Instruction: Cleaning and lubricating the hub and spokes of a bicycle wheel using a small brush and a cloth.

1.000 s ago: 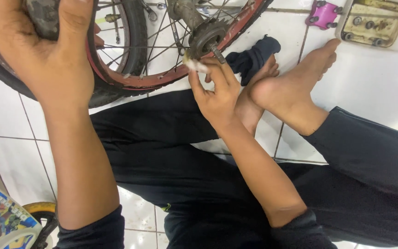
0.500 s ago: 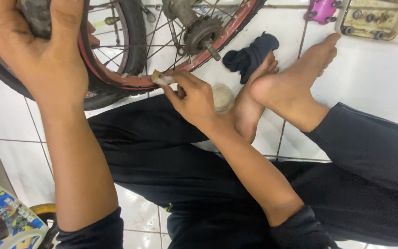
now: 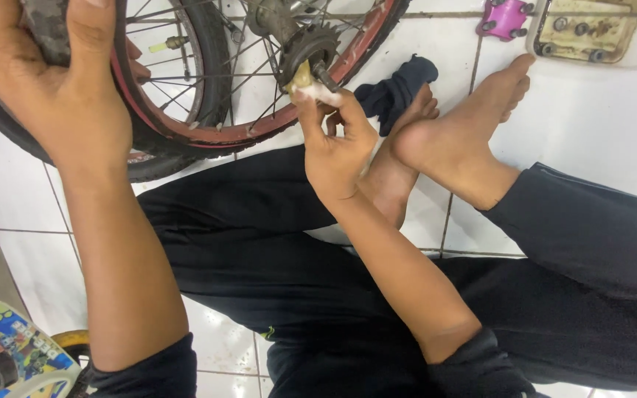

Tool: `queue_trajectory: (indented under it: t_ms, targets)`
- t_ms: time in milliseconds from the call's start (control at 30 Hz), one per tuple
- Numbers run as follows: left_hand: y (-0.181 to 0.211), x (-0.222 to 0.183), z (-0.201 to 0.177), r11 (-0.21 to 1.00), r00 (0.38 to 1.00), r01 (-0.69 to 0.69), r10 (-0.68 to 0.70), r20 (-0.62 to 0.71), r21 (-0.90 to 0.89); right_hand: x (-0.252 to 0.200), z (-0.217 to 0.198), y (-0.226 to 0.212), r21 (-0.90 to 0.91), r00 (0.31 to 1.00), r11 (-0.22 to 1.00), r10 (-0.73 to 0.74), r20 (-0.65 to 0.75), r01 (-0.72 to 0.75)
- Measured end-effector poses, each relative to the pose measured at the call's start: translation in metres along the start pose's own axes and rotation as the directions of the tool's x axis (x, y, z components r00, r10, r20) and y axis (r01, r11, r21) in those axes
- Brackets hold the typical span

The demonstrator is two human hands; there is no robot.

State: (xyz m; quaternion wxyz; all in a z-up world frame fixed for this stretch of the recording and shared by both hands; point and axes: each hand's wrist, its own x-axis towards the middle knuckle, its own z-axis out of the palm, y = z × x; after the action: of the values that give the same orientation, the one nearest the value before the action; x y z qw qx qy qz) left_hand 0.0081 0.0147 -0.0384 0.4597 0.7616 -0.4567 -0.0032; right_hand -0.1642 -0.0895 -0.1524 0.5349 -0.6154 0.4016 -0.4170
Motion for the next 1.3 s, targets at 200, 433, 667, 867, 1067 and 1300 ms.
queue_trajectory:
  t_ms: [200, 433, 667, 867, 1067, 1300]
  targets:
    - [-0.004, 0.0, -0.002, 0.998, 0.999, 0.042, -0.042, -0.005, -0.046, 0.006, -0.007, 0.008, 0.097, 0.985, 0.983, 0.15, 0.079, -0.158]
    - [0.0, 0.003, -0.002, 0.993, 0.996, 0.092, -0.093, -0.002, -0.074, 0.032, -0.026, 0.013, 0.045, 0.993, 0.999, 0.012, 0.114, -0.018]
    - [-0.012, 0.004, -0.006, 0.999, 0.998, -0.048, 0.049, 0.033, -0.023, 0.053, -0.048, 0.003, 0.104, 0.97, 0.989, -0.126, 0.21, 0.106]
    - [-0.001, 0.017, 0.0, 0.991, 0.995, 0.06, -0.049, 0.092, -0.119, 0.045, -0.047, 0.005, -0.033, 0.935, 0.959, -0.266, 0.236, 0.281]
    - [-0.014, 0.016, 0.0, 0.989, 0.992, 0.109, -0.102, 0.07, -0.101, 0.051, -0.055, 0.007, -0.022, 0.949, 0.995, -0.085, 0.303, 0.096]
    - [-0.009, 0.014, -0.002, 0.982, 0.989, 0.106, -0.089, 0.114, -0.155, 0.066, -0.061, -0.017, 0.02, 0.957, 0.997, -0.075, 0.281, 0.072]
